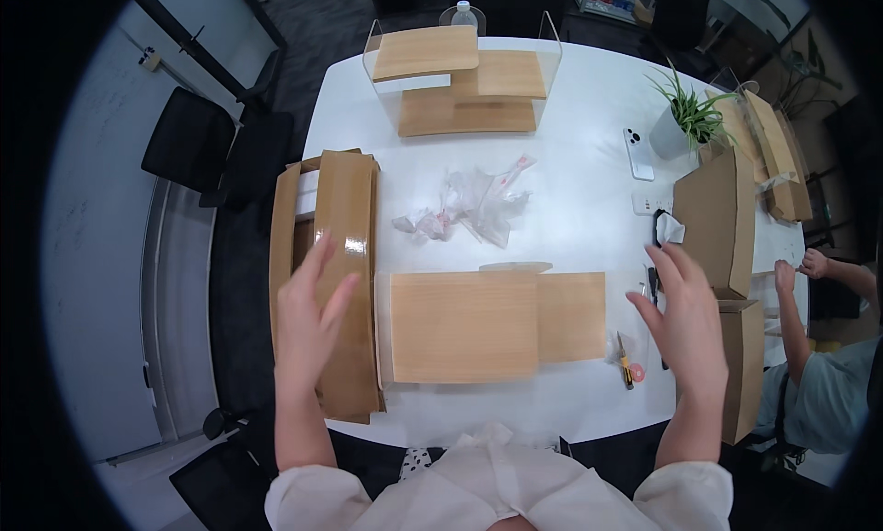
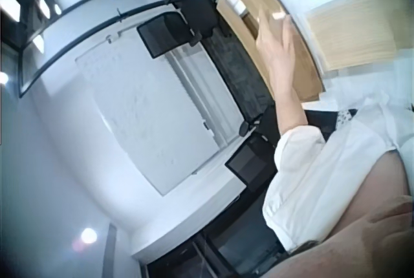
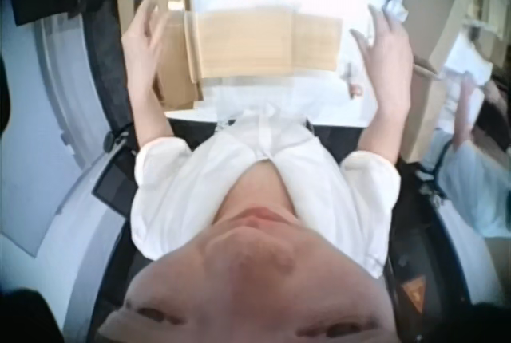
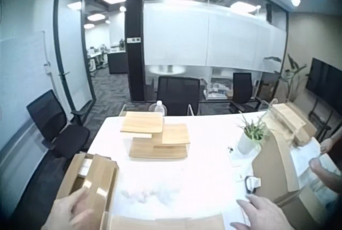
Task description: The person assembles a tiered wooden shelf by attaching clear acrylic panels to wooden shelves using a screwdriver. They secure multiple screws at various points on the structure, then place the assembled unit on the table and pack a wooden shelf into a cardboard box.
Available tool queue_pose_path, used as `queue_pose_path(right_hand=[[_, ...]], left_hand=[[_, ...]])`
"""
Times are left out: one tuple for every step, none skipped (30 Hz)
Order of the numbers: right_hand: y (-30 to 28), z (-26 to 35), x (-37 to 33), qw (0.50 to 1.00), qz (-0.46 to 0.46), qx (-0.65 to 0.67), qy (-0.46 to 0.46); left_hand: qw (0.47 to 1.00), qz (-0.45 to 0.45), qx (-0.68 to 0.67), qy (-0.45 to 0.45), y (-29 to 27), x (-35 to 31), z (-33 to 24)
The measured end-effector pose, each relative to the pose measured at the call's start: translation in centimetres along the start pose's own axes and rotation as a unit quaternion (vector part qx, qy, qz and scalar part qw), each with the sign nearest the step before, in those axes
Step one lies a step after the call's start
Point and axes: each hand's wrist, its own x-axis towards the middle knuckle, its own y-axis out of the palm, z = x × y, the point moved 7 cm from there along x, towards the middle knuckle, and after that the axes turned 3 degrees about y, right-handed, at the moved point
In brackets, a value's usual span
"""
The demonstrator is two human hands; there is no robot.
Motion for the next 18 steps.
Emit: queue_pose_path(right_hand=[[-0.4,2.3,3.2,0.998,0.019,-0.003,-0.063],[0.5,4.3,6.1,0.99,0.07,0.033,-0.12],[1.5,6.4,9.0,0.974,0.118,0.071,-0.178],[4.8,7.9,12.0,0.948,0.206,0.118,-0.212],[8.6,9.0,14.3,0.914,0.29,0.156,-0.236],[12.4,9.3,16.7,0.91,0.334,0.142,-0.199],[16.0,9.7,18.1,0.901,0.379,0.129,-0.165],[18.5,10.2,19.1,0.909,0.367,0.06,-0.19],[20.8,10.4,19.8,0.911,0.353,-0.009,-0.214],[23.0,10.5,20.4,0.908,0.337,-0.076,-0.237],[25.2,10.2,20.8,0.906,0.356,-0.071,-0.216],[27.4,9.8,21.2,0.905,0.373,-0.067,-0.195],[29.1,9.8,21.4,0.901,0.391,-0.062,-0.176],[30.7,9.6,21.7,0.898,0.401,-0.075,-0.167],[32.0,9.3,21.7,0.896,0.406,-0.087,-0.154],[33.1,9.4,21.5,0.894,0.412,-0.098,-0.145],[34.0,9.4,21.4,0.892,0.417,-0.11,-0.136],[34.7,9.7,21.4,0.896,0.406,-0.107,-0.143]], left_hand=[[0.998,0.032,0.05,0.033,0.7,2.7,-1.2],[0.991,0.067,0.095,0.071,2.0,5.5,-2.3],[0.976,0.098,0.136,0.141,3.9,7.7,-2.1],[0.954,0.123,0.181,0.206,6.5,9.2,-0.8],[0.946,0.181,0.185,0.194,9.6,10.8,1.4],[0.935,0.24,0.189,0.181,13.1,12.2,3.9],[0.923,0.278,0.205,0.171,16.1,13.0,6.3],[0.91,0.316,0.22,0.157,18.7,13.5,8.4],[0.896,0.351,0.244,0.122,20.8,13.7,10.1],[0.879,0.386,0.267,0.086,22.5,13.5,11.6],[0.858,0.423,0.288,0.053,24.0,13.3,12.6],[0.849,0.437,0.297,0.019,25.0,13.2,13.4],[0.838,0.451,0.306,-0.019,25.8,12.9,14.3],[0.826,0.465,0.315,-0.055,26.5,12.7,15.2],[0.839,0.452,0.292,-0.077,27.2,12.9,15.8],[0.851,0.438,0.27,-0.103,27.9,12.9,16.7],[0.862,0.423,0.247,-0.128,28.5,13.0,17.5],[0.874,0.406,0.23,-0.136,29.2,13.0,18.2]])
